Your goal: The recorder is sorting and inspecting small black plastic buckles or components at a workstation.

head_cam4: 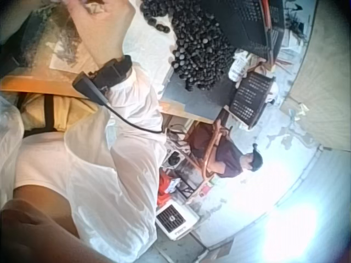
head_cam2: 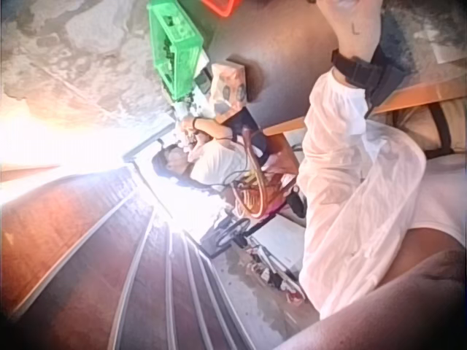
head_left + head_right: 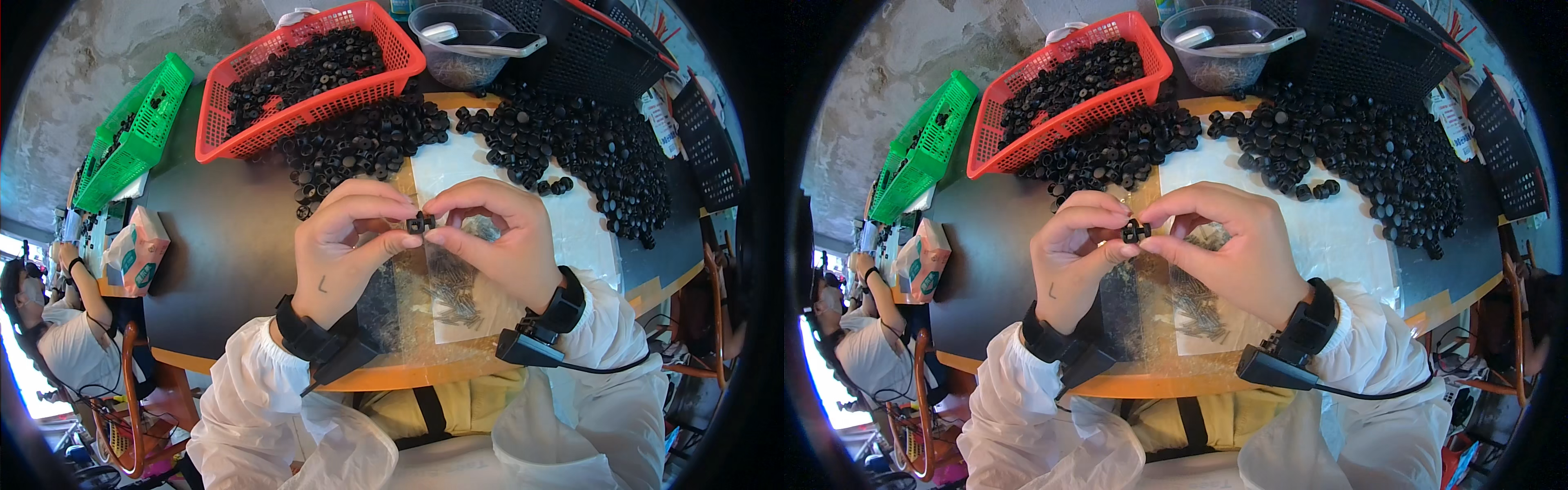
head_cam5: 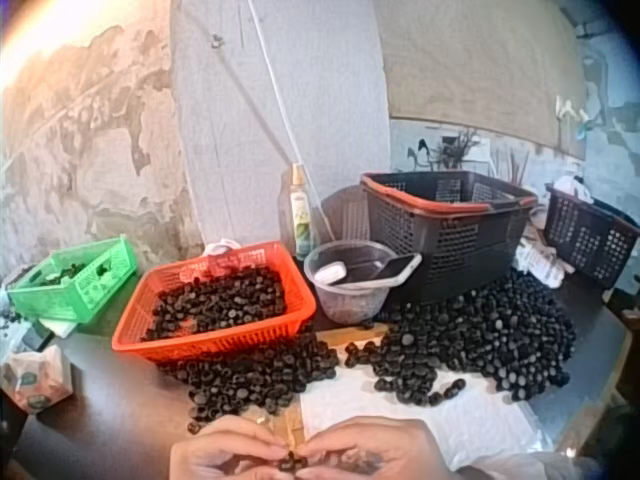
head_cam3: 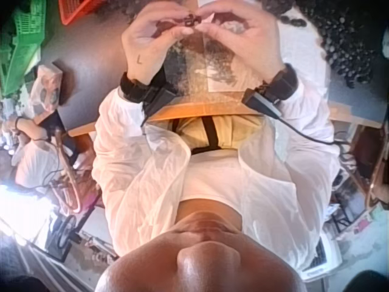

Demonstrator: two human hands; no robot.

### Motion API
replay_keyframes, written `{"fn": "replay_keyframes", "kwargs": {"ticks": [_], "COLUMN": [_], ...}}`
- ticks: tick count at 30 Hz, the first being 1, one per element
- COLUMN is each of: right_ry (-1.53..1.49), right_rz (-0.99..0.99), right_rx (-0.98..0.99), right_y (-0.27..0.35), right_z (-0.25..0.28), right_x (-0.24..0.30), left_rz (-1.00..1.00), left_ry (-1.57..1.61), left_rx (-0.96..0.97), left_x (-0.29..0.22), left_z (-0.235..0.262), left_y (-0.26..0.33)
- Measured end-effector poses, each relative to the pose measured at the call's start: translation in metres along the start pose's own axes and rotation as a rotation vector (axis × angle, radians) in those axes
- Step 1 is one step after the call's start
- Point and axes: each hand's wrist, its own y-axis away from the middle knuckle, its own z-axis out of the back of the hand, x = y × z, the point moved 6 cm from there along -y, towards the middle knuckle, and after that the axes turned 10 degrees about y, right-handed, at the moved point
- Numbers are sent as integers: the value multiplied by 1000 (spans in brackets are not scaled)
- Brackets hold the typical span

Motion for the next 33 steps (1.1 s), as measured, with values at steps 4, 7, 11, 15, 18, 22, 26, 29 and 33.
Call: {"fn": "replay_keyframes", "kwargs": {"ticks": [4, 7, 11, 15, 18, 22, 26, 29, 33], "right_ry": [-110, -18, 52, 57, 81, 85, 136, 139, 133], "right_rz": [-56, 43, 86, 52, 71, 77, 101, 139, 164], "right_rx": [-32, -21, -38, -35, -48, -42, -38, -53, -65], "right_y": [0, 0, 1, 1, 1, 1, 1, 2, 2], "right_z": [1, 3, 4, 3, 5, 5, 6, 7, 6], "right_x": [0, 5, 11, 9, 11, 12, 14, 14, 17], "left_rz": [100, 150, 158, 288, 188, 153, 133, 137, 142], "left_ry": [69, 0, 53, 154, 141, 129, 105, 112, 136], "left_rx": [-30, -51, -41, -129, -60, -55, -64, -59, -85], "left_x": [0, -2, 1, 4, 4, 6, 4, 5, 4], "left_z": [-2, -2, -1, -1, -1, 1, 1, -1, 0], "left_y": [2, 3, 4, 4, 3, 5, 5, 4, 4]}}
